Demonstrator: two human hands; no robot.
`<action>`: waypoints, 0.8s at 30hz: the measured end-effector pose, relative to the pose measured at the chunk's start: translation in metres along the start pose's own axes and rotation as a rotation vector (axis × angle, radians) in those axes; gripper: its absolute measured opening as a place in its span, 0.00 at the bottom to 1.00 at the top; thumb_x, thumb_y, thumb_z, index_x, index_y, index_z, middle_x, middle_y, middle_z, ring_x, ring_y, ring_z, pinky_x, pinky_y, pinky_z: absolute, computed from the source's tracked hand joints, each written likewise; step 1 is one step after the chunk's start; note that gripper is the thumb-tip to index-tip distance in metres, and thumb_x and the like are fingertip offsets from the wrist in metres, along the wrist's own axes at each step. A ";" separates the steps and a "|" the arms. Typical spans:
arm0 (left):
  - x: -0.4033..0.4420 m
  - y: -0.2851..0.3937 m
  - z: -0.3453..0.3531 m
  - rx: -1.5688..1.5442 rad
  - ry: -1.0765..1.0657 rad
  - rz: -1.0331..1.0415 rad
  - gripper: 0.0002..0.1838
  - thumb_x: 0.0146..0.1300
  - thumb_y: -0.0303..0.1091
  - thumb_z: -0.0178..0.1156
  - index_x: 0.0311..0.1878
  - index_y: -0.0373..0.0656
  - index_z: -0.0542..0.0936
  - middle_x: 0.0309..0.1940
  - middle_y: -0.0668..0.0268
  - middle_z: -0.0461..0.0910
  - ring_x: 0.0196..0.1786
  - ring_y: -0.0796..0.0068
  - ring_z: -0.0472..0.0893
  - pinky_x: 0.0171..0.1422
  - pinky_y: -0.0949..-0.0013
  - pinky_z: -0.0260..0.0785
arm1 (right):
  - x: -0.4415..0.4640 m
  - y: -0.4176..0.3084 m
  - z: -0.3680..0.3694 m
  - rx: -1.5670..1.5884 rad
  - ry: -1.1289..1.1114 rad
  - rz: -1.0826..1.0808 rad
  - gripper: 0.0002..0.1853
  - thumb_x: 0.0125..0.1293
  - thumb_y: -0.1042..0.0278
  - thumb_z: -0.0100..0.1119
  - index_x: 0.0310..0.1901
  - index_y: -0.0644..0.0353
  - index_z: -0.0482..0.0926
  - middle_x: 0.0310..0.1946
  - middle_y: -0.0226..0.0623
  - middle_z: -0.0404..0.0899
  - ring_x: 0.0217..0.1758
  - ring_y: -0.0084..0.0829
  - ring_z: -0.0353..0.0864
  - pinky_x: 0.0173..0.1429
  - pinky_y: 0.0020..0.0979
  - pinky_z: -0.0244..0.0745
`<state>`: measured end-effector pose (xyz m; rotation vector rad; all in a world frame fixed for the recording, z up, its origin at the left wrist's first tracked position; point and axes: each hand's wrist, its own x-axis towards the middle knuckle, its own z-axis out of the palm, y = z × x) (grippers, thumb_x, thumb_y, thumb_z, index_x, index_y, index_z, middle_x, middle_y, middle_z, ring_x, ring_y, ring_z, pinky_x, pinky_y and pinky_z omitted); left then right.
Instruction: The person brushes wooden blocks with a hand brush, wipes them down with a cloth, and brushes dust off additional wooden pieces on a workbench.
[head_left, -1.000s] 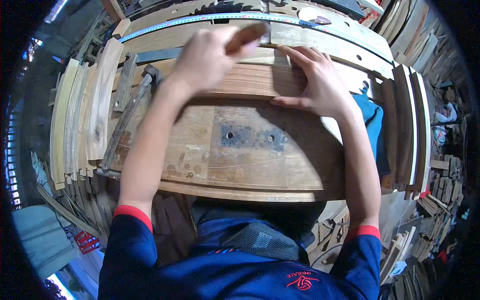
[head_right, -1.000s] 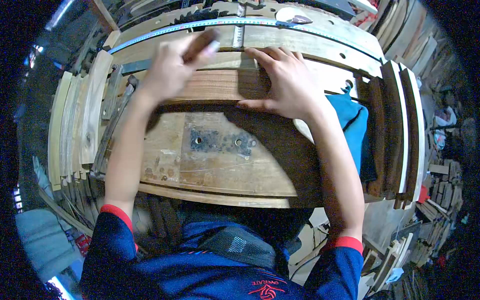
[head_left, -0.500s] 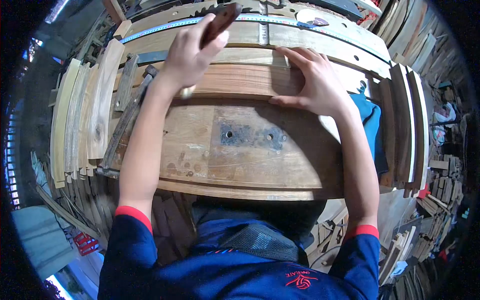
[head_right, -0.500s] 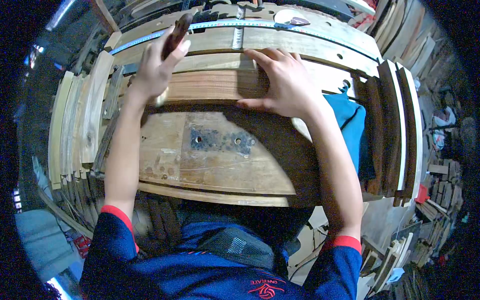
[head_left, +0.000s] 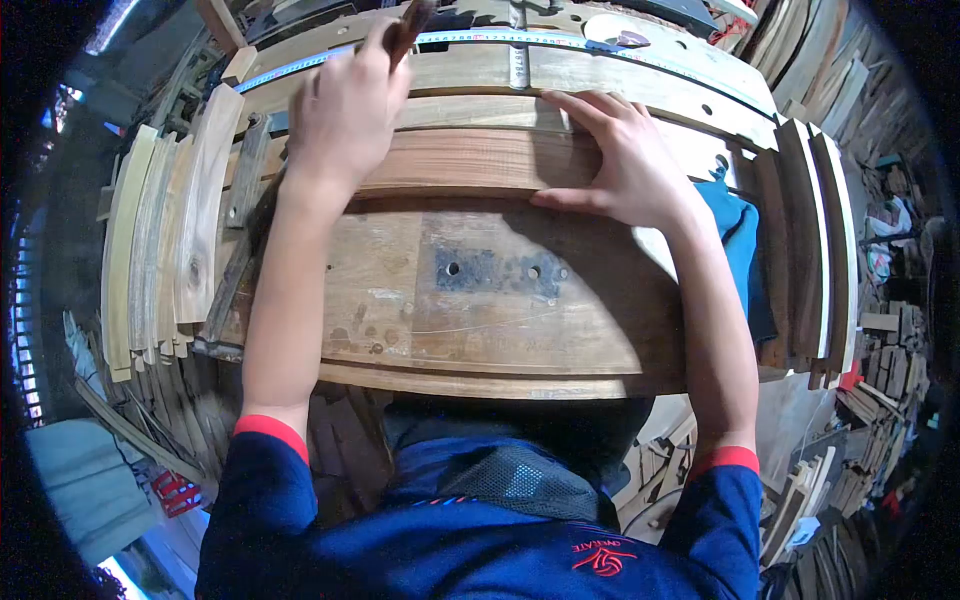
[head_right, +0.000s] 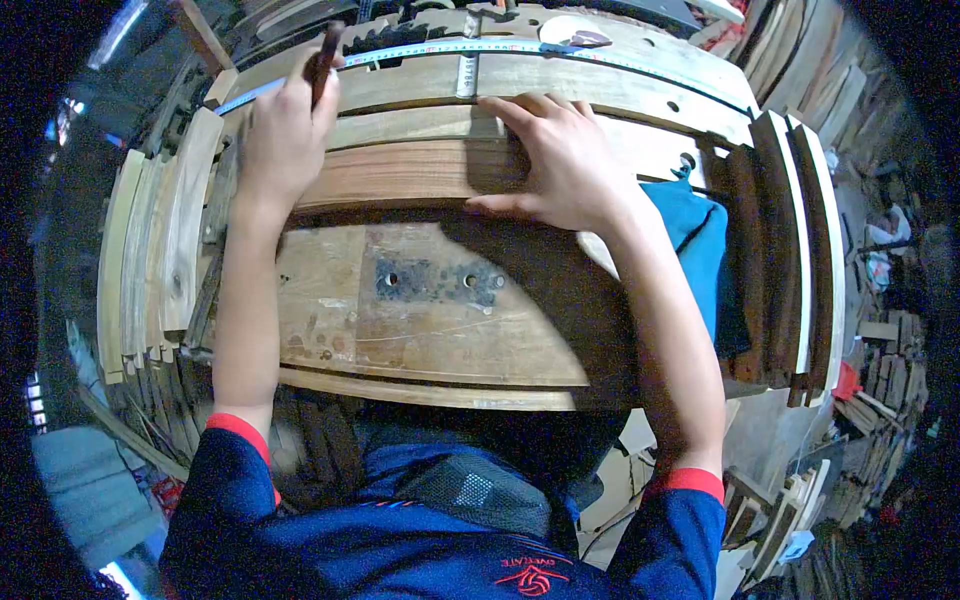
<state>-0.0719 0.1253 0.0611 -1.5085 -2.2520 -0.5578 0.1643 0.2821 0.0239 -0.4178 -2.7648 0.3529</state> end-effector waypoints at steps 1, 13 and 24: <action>-0.002 0.006 0.003 -0.082 0.023 0.047 0.14 0.75 0.38 0.60 0.59 0.47 0.78 0.30 0.54 0.87 0.35 0.50 0.90 0.41 0.49 0.84 | 0.000 0.001 0.001 -0.014 0.023 -0.020 0.54 0.48 0.35 0.81 0.74 0.56 0.73 0.66 0.54 0.77 0.70 0.54 0.75 0.77 0.50 0.68; -0.009 0.012 0.023 -0.799 0.204 0.097 0.10 0.77 0.38 0.63 0.47 0.41 0.83 0.35 0.65 0.89 0.33 0.77 0.86 0.36 0.69 0.78 | -0.001 0.000 0.001 -0.036 0.048 -0.033 0.56 0.47 0.30 0.79 0.71 0.64 0.74 0.62 0.54 0.79 0.68 0.53 0.77 0.76 0.49 0.67; -0.020 0.039 0.027 -1.306 -0.072 0.240 0.14 0.75 0.38 0.67 0.47 0.39 0.75 0.42 0.62 0.87 0.50 0.71 0.87 0.57 0.69 0.78 | -0.001 0.006 0.005 -0.058 0.065 -0.055 0.57 0.46 0.34 0.81 0.72 0.66 0.72 0.64 0.56 0.79 0.68 0.54 0.77 0.76 0.48 0.67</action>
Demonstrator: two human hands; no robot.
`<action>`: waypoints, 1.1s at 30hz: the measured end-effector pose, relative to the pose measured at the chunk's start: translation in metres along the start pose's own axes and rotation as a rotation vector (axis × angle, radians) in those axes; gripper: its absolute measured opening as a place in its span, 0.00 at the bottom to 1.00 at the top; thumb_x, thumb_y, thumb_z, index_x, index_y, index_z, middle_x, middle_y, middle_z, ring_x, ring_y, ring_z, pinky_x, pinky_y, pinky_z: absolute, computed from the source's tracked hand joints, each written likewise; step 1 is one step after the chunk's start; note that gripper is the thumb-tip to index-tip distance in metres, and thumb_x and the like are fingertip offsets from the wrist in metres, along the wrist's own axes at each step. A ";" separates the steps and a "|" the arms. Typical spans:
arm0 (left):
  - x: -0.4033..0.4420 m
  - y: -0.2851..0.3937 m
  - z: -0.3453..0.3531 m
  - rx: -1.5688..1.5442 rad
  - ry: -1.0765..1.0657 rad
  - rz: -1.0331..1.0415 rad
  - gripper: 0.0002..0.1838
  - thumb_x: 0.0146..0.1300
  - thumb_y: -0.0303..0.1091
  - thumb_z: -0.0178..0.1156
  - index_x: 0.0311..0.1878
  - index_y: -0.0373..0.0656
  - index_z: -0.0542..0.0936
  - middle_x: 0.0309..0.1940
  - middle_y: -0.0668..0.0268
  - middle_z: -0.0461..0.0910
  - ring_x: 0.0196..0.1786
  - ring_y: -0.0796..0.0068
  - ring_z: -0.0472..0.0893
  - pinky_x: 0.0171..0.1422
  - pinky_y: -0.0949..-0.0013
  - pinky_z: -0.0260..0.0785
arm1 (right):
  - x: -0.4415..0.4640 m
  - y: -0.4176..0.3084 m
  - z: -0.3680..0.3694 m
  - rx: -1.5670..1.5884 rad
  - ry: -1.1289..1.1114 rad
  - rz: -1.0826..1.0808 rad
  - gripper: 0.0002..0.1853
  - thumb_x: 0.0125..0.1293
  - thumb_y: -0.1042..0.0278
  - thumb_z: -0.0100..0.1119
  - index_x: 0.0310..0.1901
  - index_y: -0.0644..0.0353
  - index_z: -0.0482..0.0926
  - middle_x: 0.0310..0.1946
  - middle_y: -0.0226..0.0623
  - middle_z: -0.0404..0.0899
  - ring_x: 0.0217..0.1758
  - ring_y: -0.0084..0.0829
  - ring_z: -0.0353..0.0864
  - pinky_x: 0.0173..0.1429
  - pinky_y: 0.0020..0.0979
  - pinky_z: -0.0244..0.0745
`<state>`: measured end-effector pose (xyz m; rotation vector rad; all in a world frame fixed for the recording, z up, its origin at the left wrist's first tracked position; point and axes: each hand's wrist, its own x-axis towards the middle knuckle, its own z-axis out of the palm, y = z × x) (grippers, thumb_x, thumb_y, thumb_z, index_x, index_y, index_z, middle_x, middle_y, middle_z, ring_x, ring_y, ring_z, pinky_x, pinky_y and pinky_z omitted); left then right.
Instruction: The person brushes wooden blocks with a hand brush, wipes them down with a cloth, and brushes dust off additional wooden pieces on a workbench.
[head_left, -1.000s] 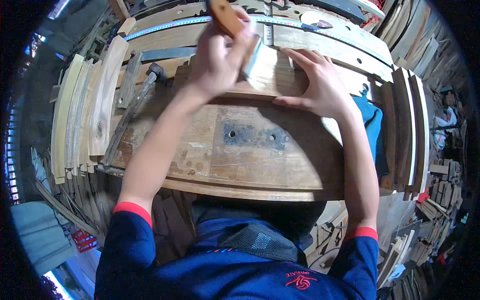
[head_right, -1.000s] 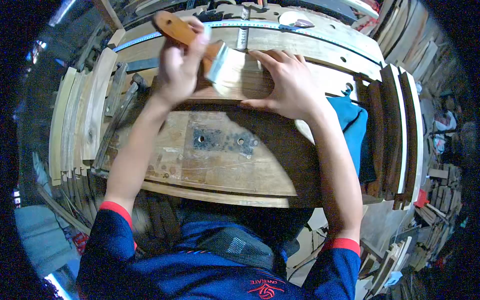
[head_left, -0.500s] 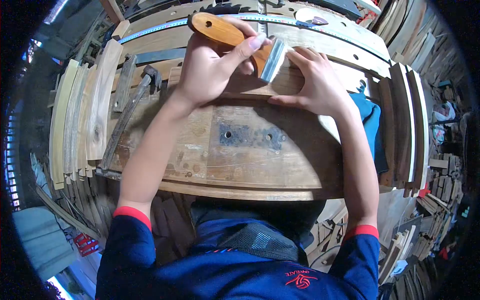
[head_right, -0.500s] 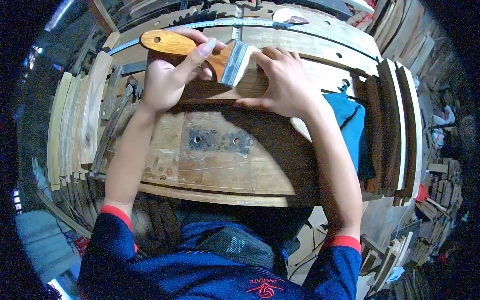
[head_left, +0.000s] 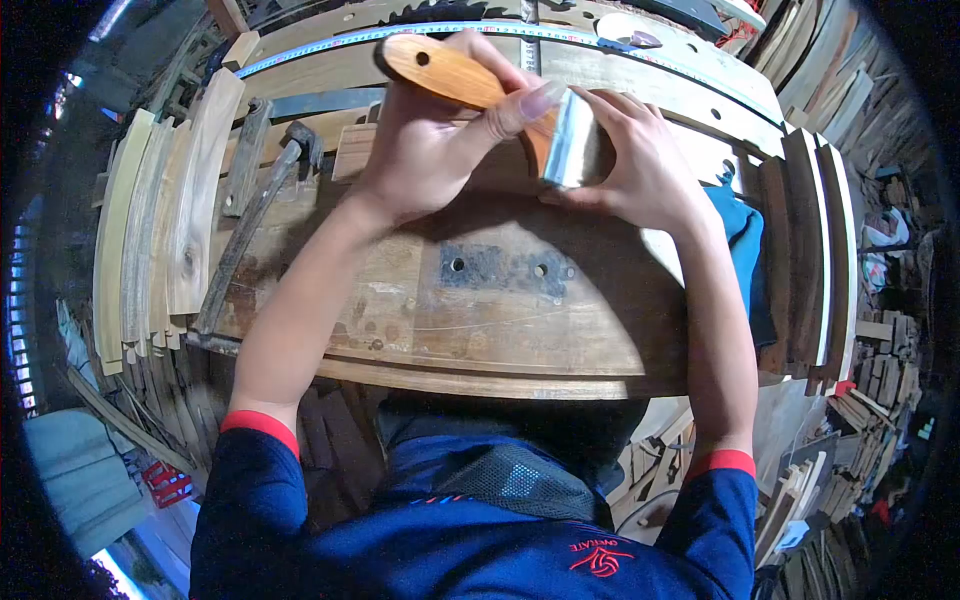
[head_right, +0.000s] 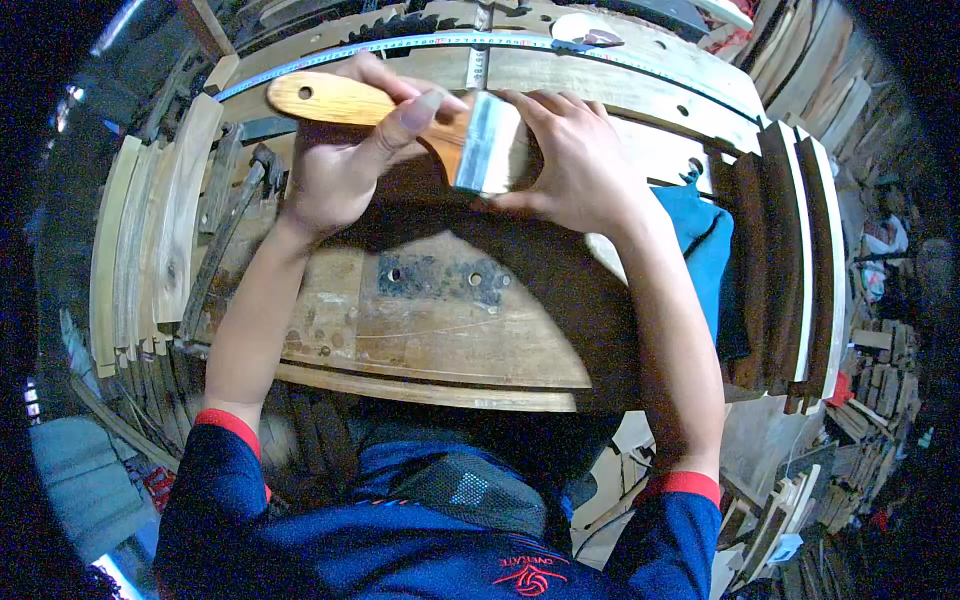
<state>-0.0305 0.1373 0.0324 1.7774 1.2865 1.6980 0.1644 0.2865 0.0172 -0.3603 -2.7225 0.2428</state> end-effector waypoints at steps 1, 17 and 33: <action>-0.001 -0.004 -0.002 0.046 -0.001 -0.021 0.15 0.75 0.42 0.67 0.46 0.39 0.77 0.40 0.63 0.87 0.47 0.73 0.88 0.53 0.70 0.79 | -0.001 0.000 -0.001 0.002 -0.014 0.007 0.57 0.45 0.34 0.81 0.72 0.66 0.72 0.64 0.56 0.79 0.68 0.54 0.77 0.76 0.48 0.67; -0.002 0.004 0.008 -0.040 0.042 0.036 0.13 0.76 0.40 0.66 0.50 0.42 0.75 0.43 0.61 0.87 0.43 0.77 0.84 0.46 0.71 0.77 | 0.001 -0.005 -0.004 0.035 -0.017 0.026 0.57 0.46 0.32 0.80 0.72 0.63 0.72 0.63 0.55 0.79 0.68 0.53 0.77 0.76 0.49 0.67; -0.003 0.005 0.011 0.488 -0.059 0.014 0.21 0.72 0.40 0.68 0.65 0.44 0.83 0.46 0.57 0.91 0.41 0.76 0.88 0.49 0.70 0.82 | 0.001 -0.017 -0.006 0.470 0.282 0.073 0.30 0.71 0.48 0.69 0.64 0.60 0.78 0.52 0.46 0.84 0.58 0.41 0.84 0.58 0.39 0.77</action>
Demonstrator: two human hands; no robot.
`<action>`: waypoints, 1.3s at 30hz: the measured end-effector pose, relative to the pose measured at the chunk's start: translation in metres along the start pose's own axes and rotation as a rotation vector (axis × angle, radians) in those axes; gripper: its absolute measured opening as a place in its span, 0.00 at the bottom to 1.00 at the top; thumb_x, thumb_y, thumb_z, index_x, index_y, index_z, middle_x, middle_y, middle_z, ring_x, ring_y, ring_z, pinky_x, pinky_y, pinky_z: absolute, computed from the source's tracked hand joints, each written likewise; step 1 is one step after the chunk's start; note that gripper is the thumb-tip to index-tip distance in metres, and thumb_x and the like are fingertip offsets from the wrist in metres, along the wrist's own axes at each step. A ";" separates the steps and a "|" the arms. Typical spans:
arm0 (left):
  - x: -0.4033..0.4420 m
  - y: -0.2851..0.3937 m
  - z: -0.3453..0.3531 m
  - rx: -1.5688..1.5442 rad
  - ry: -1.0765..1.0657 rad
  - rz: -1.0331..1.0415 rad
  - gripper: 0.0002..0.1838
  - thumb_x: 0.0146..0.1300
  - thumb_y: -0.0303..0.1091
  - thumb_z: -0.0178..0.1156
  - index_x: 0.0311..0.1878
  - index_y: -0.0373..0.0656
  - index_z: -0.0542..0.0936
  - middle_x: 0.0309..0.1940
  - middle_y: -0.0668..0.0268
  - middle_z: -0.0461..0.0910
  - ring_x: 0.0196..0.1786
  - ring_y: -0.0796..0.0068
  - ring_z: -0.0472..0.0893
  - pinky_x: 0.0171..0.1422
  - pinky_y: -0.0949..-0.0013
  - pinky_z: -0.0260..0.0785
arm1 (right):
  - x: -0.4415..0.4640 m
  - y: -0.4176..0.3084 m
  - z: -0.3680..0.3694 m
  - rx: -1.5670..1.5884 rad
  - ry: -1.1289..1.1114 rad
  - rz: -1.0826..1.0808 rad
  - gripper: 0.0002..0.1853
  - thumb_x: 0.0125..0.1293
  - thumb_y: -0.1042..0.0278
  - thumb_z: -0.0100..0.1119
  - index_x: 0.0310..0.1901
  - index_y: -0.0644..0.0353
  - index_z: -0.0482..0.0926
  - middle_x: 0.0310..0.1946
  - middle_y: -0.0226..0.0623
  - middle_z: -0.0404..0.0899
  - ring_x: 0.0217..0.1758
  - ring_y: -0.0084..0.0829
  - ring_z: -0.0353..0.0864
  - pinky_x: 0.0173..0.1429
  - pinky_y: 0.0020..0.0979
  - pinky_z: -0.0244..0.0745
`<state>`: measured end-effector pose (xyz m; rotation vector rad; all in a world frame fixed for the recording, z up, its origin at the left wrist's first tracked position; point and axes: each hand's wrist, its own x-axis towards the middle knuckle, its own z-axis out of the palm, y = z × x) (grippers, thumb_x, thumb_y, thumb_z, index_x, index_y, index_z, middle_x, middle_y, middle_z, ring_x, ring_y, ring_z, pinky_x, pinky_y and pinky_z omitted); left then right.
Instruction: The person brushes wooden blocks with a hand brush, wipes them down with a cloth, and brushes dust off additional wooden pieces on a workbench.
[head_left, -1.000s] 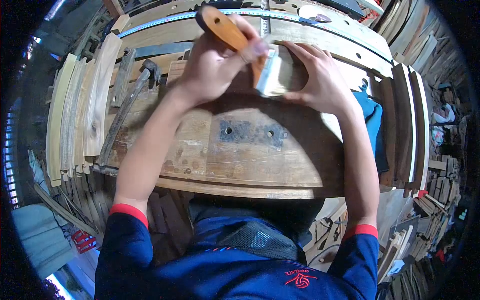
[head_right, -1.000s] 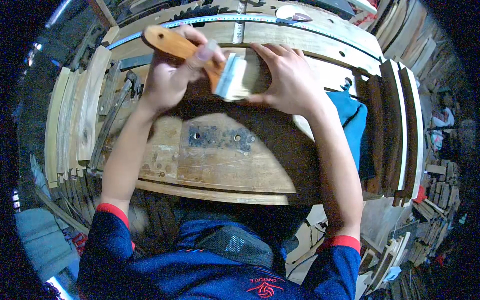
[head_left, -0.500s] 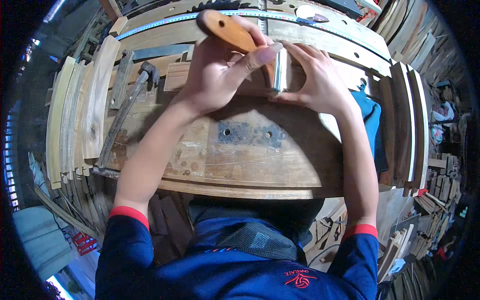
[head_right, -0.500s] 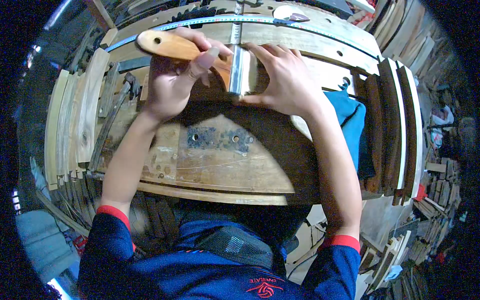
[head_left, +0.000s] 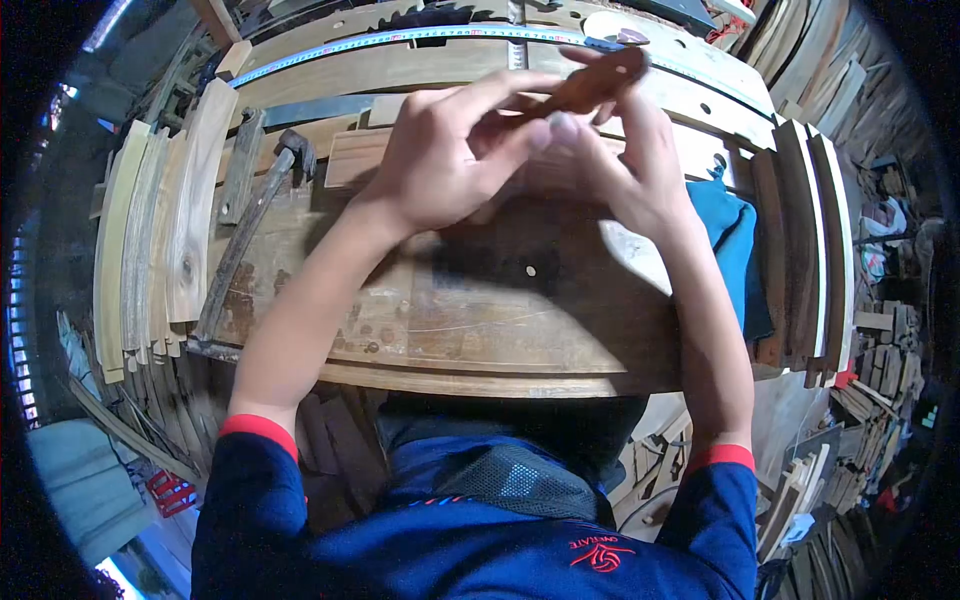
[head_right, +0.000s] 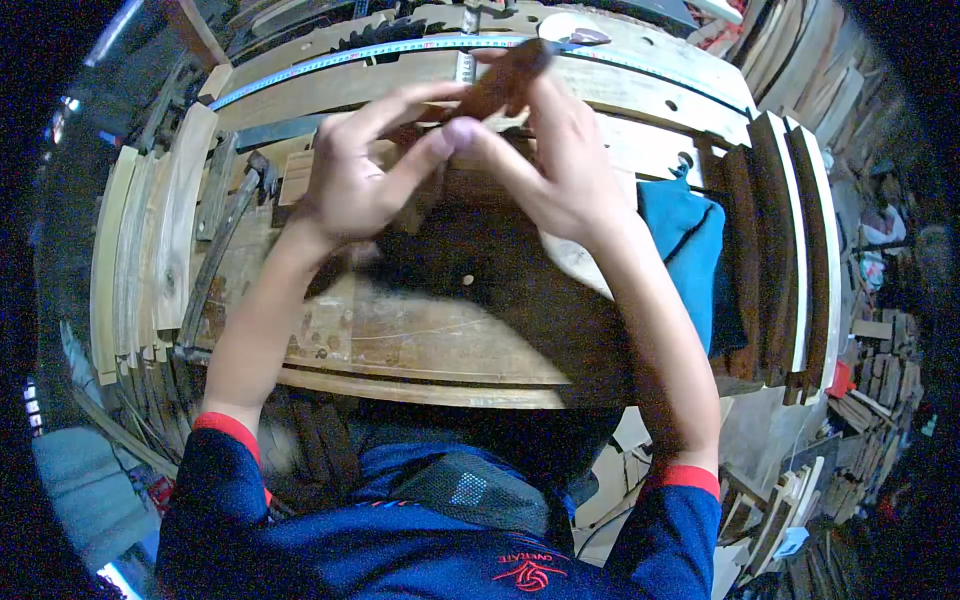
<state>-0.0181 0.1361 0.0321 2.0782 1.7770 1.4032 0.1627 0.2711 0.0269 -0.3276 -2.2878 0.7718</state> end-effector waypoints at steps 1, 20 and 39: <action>-0.001 -0.001 0.000 -0.144 0.008 -0.026 0.20 0.73 0.37 0.66 0.65 0.42 0.83 0.49 0.56 0.90 0.45 0.75 0.88 0.53 0.69 0.81 | 0.001 0.003 0.002 0.095 0.045 0.044 0.27 0.72 0.51 0.68 0.64 0.60 0.77 0.49 0.43 0.85 0.54 0.36 0.85 0.53 0.36 0.77; -0.004 -0.022 -0.008 0.538 -0.393 -0.059 0.62 0.47 0.76 0.74 0.78 0.41 0.69 0.68 0.48 0.75 0.73 0.50 0.73 0.81 0.49 0.60 | 0.002 -0.006 0.000 0.224 0.355 -0.012 0.11 0.72 0.67 0.70 0.41 0.65 0.80 0.30 0.40 0.87 0.33 0.27 0.89 0.36 0.29 0.82; -0.004 -0.024 -0.009 0.520 -0.234 0.022 0.56 0.39 0.60 0.84 0.70 0.40 0.75 0.60 0.53 0.79 0.68 0.51 0.76 0.79 0.52 0.64 | 0.000 0.005 -0.020 -0.018 0.490 -0.037 0.12 0.75 0.63 0.66 0.38 0.63 0.82 0.24 0.38 0.85 0.28 0.30 0.87 0.36 0.33 0.78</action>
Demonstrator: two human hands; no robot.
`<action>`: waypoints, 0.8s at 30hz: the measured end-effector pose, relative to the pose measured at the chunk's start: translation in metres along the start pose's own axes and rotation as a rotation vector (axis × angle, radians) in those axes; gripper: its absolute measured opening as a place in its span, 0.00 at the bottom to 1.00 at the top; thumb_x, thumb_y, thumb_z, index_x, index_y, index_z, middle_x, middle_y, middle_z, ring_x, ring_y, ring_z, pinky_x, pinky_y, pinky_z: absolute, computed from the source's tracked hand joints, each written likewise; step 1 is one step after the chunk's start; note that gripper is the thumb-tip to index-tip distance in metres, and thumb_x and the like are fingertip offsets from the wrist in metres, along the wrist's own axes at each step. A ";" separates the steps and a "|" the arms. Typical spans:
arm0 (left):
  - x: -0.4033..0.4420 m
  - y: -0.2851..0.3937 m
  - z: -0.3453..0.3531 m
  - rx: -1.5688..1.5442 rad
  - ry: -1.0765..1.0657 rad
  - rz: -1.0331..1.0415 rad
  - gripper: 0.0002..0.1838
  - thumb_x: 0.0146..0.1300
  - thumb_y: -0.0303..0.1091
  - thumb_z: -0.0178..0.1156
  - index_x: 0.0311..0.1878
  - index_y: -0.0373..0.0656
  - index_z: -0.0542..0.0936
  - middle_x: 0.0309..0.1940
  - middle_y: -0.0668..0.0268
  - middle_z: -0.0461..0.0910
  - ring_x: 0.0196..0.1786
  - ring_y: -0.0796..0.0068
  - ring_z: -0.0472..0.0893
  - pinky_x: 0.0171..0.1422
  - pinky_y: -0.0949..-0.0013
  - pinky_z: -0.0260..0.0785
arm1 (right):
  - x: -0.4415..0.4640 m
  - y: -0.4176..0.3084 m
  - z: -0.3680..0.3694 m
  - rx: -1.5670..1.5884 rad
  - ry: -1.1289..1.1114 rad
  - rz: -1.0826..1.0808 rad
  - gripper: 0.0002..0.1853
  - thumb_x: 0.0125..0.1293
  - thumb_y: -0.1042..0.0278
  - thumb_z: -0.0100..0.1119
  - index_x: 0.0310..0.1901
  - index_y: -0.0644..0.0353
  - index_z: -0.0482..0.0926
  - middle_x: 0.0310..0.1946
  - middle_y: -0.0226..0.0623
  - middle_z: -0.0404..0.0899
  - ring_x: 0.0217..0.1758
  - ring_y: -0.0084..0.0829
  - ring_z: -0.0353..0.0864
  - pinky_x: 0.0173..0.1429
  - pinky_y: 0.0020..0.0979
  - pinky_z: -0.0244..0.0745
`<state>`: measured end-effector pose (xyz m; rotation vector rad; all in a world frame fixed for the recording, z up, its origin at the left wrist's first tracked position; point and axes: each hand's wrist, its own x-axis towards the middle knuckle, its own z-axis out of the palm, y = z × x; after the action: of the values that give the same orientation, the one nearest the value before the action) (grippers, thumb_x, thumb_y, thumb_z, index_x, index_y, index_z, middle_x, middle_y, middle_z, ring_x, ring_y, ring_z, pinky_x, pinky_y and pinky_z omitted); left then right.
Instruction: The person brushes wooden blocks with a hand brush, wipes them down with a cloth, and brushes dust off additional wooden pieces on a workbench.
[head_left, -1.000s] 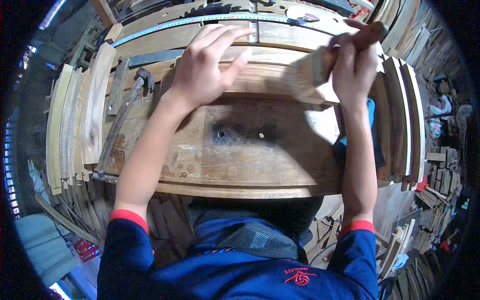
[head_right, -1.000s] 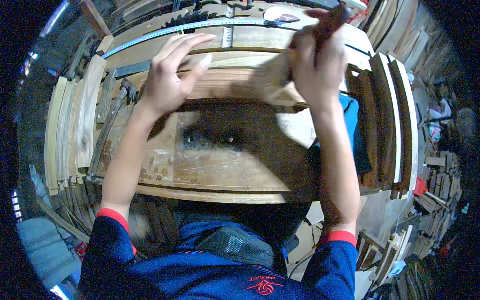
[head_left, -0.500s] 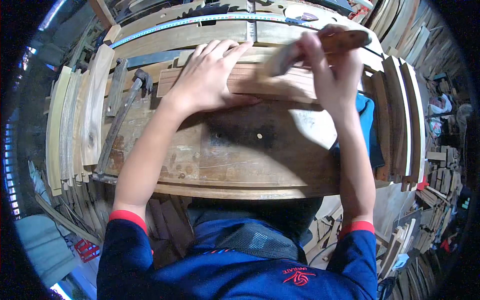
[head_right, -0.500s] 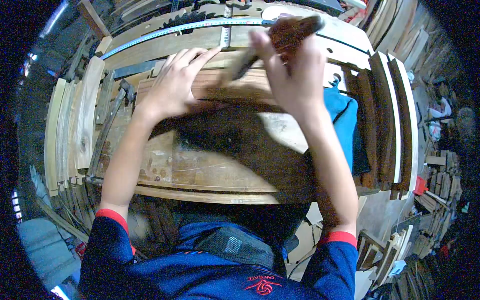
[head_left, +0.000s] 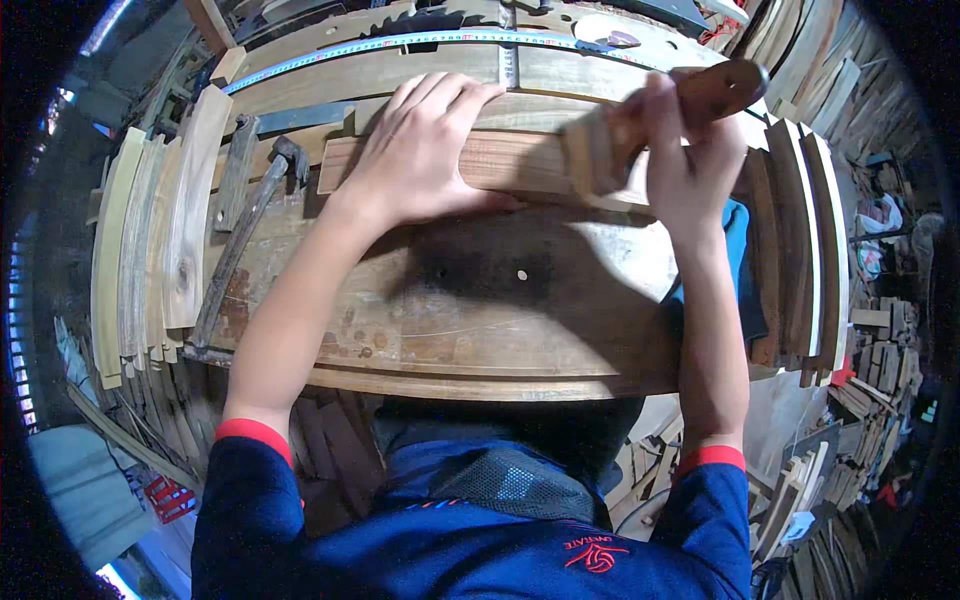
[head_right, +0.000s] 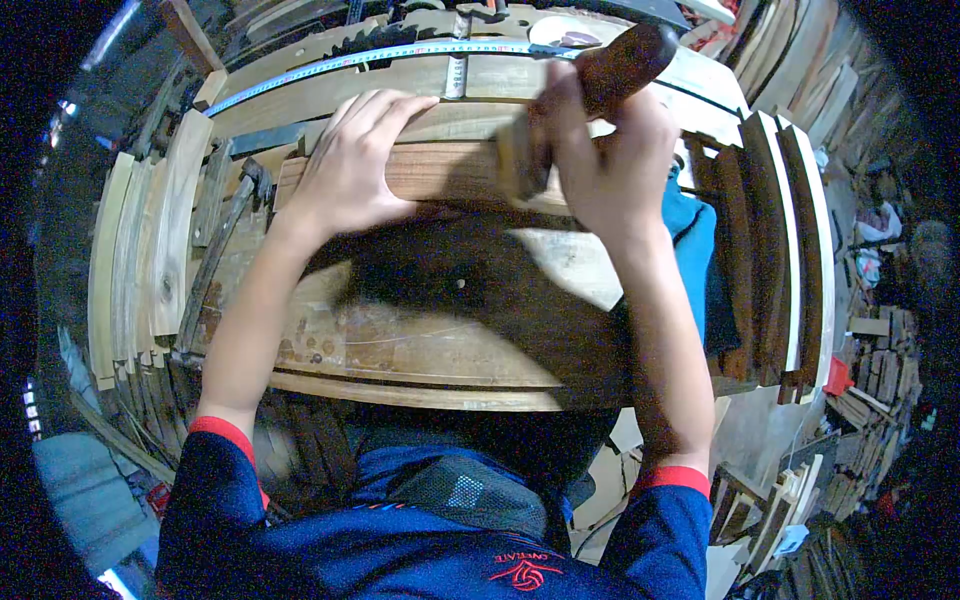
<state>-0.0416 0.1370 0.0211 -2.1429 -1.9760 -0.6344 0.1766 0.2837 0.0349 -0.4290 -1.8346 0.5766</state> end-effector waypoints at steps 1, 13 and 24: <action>0.000 0.000 -0.001 -0.002 0.012 0.014 0.55 0.39 0.59 0.85 0.70 0.41 0.75 0.59 0.53 0.80 0.68 0.51 0.77 0.79 0.52 0.64 | 0.003 -0.002 -0.006 -0.061 0.021 0.005 0.12 0.75 0.62 0.66 0.37 0.63 0.82 0.23 0.37 0.84 0.27 0.30 0.86 0.35 0.32 0.77; 0.001 -0.005 0.007 -0.038 0.044 0.021 0.54 0.39 0.59 0.85 0.67 0.45 0.71 0.63 0.56 0.77 0.67 0.48 0.77 0.77 0.49 0.66 | -0.004 0.001 0.012 0.146 -0.033 0.072 0.12 0.73 0.64 0.69 0.37 0.64 0.82 0.23 0.33 0.84 0.29 0.22 0.83 0.37 0.28 0.78; 0.000 -0.001 0.003 0.004 0.055 0.001 0.53 0.34 0.54 0.86 0.64 0.46 0.71 0.60 0.60 0.77 0.67 0.54 0.72 0.74 0.49 0.58 | 0.020 0.025 -0.028 -0.125 0.082 0.082 0.17 0.73 0.60 0.70 0.31 0.64 0.80 0.22 0.32 0.82 0.26 0.21 0.78 0.31 0.29 0.70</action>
<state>-0.0420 0.1388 0.0181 -2.1006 -1.9470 -0.6814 0.1972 0.3201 0.0429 -0.6056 -1.7867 0.4938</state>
